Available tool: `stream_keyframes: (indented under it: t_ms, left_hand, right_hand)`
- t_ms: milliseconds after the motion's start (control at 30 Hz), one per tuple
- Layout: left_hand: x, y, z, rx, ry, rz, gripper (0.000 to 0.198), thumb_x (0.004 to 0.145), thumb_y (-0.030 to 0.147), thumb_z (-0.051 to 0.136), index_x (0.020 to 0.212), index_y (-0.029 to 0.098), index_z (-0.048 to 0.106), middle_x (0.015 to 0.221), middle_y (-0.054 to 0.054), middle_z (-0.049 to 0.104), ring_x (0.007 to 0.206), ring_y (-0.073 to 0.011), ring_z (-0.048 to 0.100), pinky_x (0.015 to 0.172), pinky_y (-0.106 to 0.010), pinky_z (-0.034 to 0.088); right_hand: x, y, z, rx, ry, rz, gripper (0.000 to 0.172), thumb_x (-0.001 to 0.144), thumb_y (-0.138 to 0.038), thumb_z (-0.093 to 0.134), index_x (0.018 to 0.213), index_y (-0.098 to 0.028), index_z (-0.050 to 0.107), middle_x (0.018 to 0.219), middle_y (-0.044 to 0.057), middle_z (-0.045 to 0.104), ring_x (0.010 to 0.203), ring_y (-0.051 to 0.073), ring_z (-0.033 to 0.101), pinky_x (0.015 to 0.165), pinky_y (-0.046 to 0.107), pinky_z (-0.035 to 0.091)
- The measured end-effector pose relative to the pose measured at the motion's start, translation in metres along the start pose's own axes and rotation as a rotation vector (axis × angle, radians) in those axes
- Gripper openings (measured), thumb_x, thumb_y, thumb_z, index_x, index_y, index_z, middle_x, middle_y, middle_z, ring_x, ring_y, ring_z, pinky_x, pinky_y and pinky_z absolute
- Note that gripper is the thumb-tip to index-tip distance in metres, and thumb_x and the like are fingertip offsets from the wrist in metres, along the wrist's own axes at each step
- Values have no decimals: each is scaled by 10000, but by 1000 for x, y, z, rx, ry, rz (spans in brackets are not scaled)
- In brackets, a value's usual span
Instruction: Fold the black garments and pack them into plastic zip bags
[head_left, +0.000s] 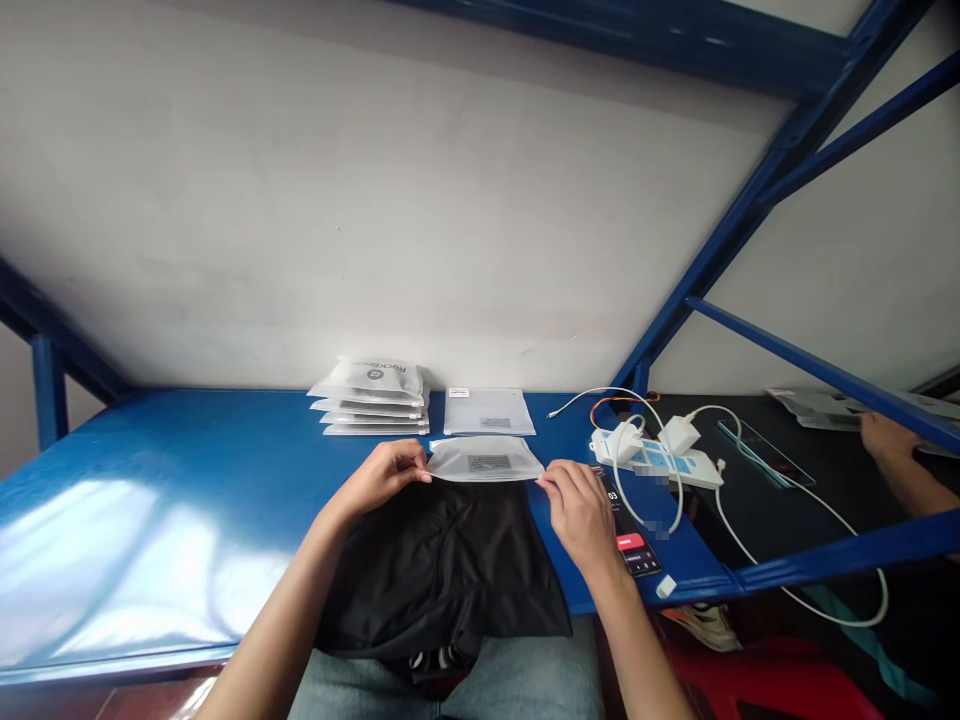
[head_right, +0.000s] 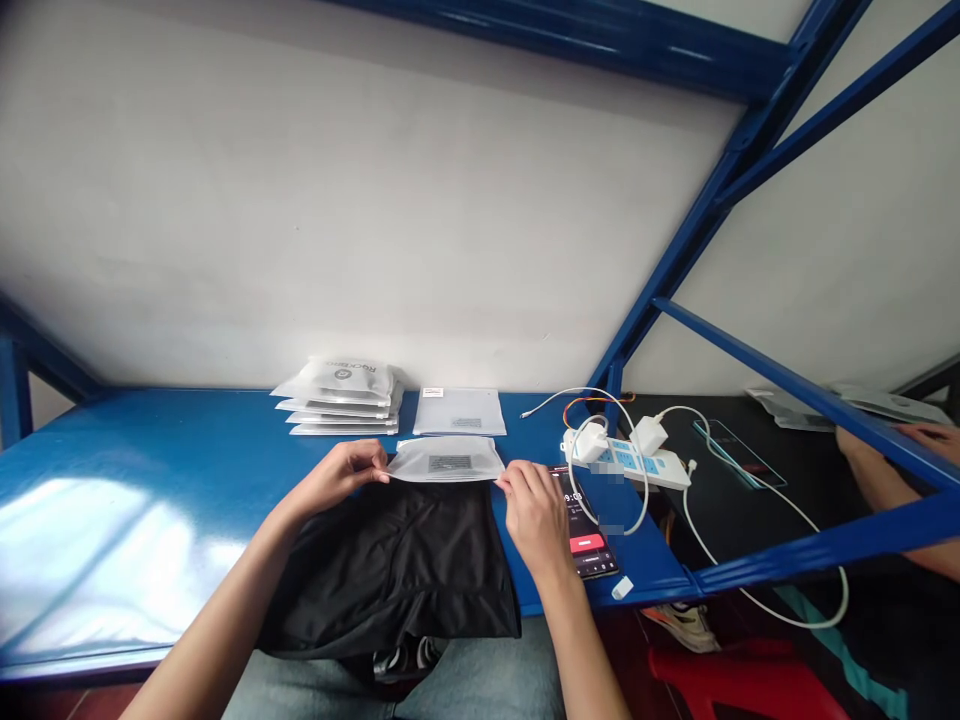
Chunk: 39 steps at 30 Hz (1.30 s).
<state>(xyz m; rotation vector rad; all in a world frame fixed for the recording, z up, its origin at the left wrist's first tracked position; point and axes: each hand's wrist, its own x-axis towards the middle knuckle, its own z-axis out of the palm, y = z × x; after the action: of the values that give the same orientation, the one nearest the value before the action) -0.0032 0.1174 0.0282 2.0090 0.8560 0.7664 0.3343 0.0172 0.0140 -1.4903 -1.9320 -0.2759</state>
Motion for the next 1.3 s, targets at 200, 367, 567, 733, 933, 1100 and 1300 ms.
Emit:
stream_keyframes:
  t_ms: [200,367,567,733,933,1100,1300]
  left_hand:
    - [1,-5,4,-89,-120,2,291,916,394,684,750,167,608,824,-4,608,789,-159,573,751,-277,448]
    - [1,-6,15,-197,-171,-76,282,861,409,751,782,164,635,821,-13,634,807,-171,594,762,-284,463]
    - [1,-15,13,-37,-79,-79,255,845,337,742,1024,203,620,987,-42,680,888,-198,657,792,-302,502]
    - [1,-24,15,398,60,-120,169,853,291,713,962,215,609,890,-26,646,790,-207,609,694,-292,437]
    - [5,-21,36,494,11,-78,111,881,313,727,938,236,670,956,-46,652,935,-245,626,757,-294,456]
    - [7,-17,42,555,12,-46,129,889,321,741,971,234,695,974,-55,663,950,-252,638,790,-308,500]
    - [4,-18,42,596,36,-6,178,908,304,722,1060,211,716,1081,-94,712,1010,-285,683,845,-358,564]
  right_hand:
    - [14,-20,20,129,-174,-140,636,892,-174,679,1485,-344,529,1547,44,546,1400,309,529,1161,551,409]
    - [22,-23,41,92,-309,-185,826,796,39,596,1528,-327,488,1536,44,561,1378,277,565,1162,511,458]
    - [28,-14,41,35,-313,-233,919,737,100,493,1547,-334,466,1520,12,578,1373,250,577,1171,470,476]
    - [35,-11,31,79,-215,-119,828,840,34,464,1570,-354,423,1516,-17,577,1340,222,612,1093,386,552]
    - [85,-39,28,43,-89,-68,744,923,-61,506,1573,-408,399,1539,-48,548,1335,240,613,1039,377,574]
    - [159,-98,47,-11,-77,-185,749,917,-49,515,1566,-405,408,1575,-63,506,1356,235,567,980,393,572]
    - [210,-161,107,-71,-182,-318,692,968,-54,424,1569,-398,408,1617,-11,460,1336,282,518,1051,483,460]
